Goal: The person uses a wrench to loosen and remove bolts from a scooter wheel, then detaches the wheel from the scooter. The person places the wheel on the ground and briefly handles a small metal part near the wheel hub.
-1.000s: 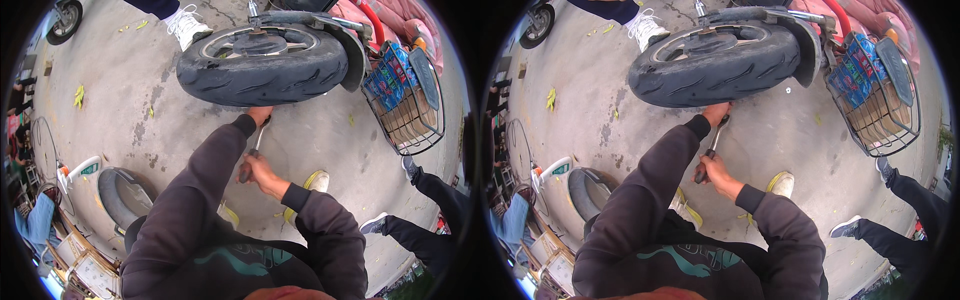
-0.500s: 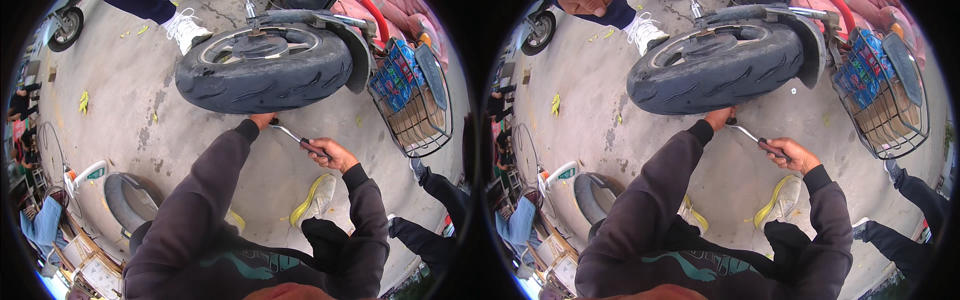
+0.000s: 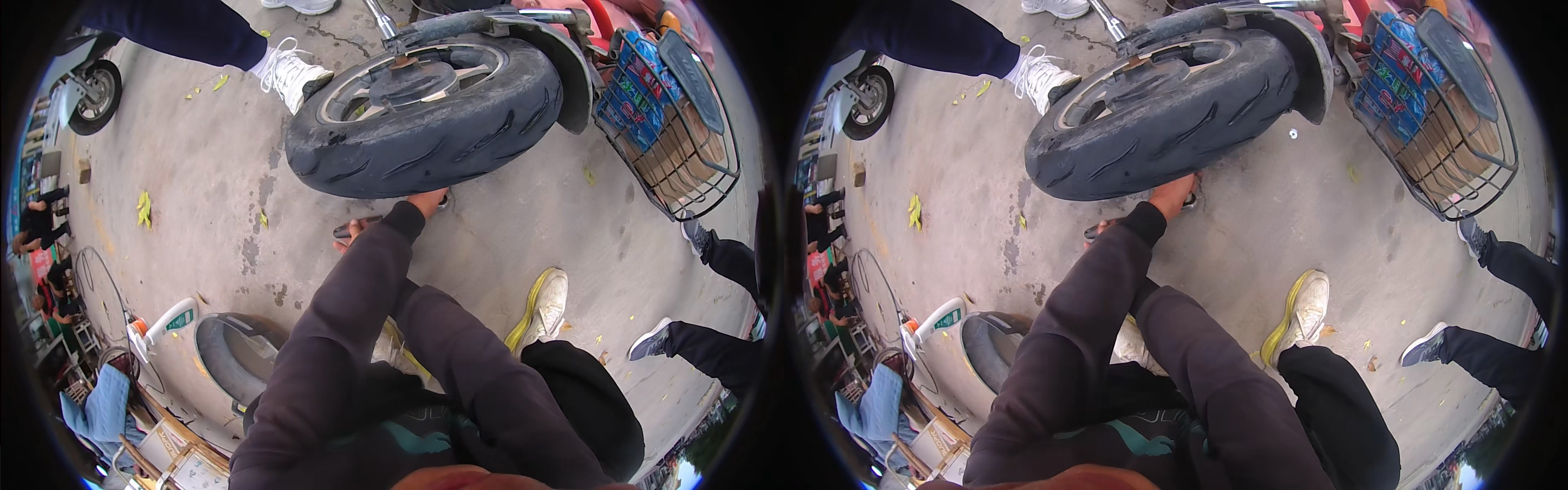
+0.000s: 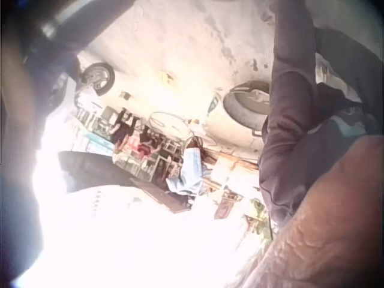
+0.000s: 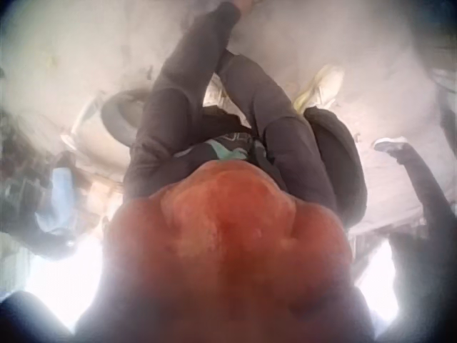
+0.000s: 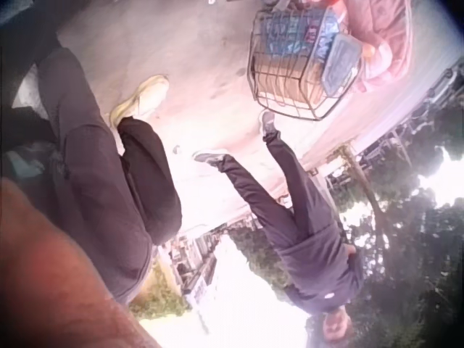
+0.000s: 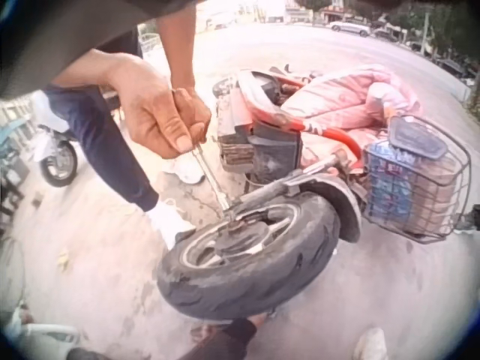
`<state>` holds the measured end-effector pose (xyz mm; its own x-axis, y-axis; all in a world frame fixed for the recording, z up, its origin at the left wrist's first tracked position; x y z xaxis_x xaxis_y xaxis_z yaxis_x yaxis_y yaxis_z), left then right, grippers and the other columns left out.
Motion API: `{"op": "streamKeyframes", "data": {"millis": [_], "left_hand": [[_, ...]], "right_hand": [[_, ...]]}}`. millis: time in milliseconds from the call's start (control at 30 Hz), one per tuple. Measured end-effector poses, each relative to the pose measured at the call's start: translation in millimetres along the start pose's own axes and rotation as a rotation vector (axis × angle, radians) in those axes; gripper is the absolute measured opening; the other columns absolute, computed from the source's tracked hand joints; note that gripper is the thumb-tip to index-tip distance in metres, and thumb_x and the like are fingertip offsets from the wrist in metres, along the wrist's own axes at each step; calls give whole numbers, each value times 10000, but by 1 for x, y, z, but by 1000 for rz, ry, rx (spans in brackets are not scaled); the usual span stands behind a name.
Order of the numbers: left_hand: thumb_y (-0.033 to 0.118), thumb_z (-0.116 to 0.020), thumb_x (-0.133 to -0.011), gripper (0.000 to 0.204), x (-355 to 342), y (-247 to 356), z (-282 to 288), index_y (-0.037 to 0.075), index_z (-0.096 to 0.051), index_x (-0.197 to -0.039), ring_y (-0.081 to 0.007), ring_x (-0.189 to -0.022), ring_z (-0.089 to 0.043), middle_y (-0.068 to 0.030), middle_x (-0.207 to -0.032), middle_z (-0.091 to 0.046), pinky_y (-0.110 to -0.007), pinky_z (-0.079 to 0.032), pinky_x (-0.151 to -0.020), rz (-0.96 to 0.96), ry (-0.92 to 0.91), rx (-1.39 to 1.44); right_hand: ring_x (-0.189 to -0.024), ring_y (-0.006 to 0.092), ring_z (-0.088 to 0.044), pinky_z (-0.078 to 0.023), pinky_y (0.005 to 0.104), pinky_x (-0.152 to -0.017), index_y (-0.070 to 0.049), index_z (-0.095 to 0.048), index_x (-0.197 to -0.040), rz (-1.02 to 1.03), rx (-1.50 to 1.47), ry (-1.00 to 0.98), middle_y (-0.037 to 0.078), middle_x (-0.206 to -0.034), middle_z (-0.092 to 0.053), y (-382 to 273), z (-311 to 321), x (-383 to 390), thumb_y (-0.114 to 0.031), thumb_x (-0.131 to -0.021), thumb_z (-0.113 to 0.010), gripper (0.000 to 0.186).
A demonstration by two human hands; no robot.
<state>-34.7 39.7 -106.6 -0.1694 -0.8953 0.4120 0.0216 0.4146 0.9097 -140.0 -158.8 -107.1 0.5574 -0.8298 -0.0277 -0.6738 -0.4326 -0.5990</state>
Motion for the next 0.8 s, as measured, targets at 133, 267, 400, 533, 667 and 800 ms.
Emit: {"op": "streamKeyframes", "data": {"millis": [133,267,400,533,667,800], "left_hand": [[287,-484,-1007,294,11,-6,1,70,-530,-813,-117,-582,-441,-14,-705,-498,-293,-360,-537,-20,40,-29],[315,-478,-1002,323,1,13,2,74,-517,-792,-130,-540,-432,-28,-677,-484,-307,-359,-516,-156,-17,-21],[323,-524,-977,337,3,47,-24,77,-500,-748,-148,-471,-404,-34,-628,-457,-320,-356,-497,262,52,348],[316,-542,-968,332,1,56,-18,78,-495,-741,-144,-475,-389,-27,-624,-448,-313,-363,-511,155,70,261],[320,-546,-974,333,0,26,0,82,-501,-745,-121,-512,-392,-17,-661,-466,-294,-374,-543,51,-10,162],[316,-538,-997,326,2,34,-14,92,-510,-761,-93,-572,-412,2,-690,-482,-275,-379,-568,162,62,294]], "right_hand": [[-996,171,-640,-501,299,-705,-37,-483,-1242,-795,-34,722,88,-1107,-643,-146,-42,39,-312,-1013,-534,361],[-570,178,-668,-354,260,-382,-68,-494,-896,-1099,232,408,87,-733,-639,-295,5,77,-328,-988,-542,280],[-412,59,-414,-291,206,-381,-37,-642,-962,-1275,576,306,-4,-606,-542,-428,119,49,-352,-952,-625,316],[-425,43,-399,-267,204,-371,11,-660,-1098,-1319,515,296,2,-620,-542,-423,133,33,-310,-963,-627,350],[-554,146,-551,-421,286,-470,-5,-517,-1152,-1183,48,425,40,-744,-549,-339,40,85,-335,-1011,-553,361],[-1036,225,-627,-555,392,-856,-71,-424,-1313,-788,-4,774,122,-1163,-581,-203,-64,25,-323,-1036,-491,380]]}}
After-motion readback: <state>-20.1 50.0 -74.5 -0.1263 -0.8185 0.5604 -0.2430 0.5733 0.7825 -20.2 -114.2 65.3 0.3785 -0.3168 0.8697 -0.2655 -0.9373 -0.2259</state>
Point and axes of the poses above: each hand's wrist, its own x-axis away from the middle knuckle, its own z-axis out of the back of the hand, y = z × x, the point moved 4 cm from there along -x, towards the middle knuckle
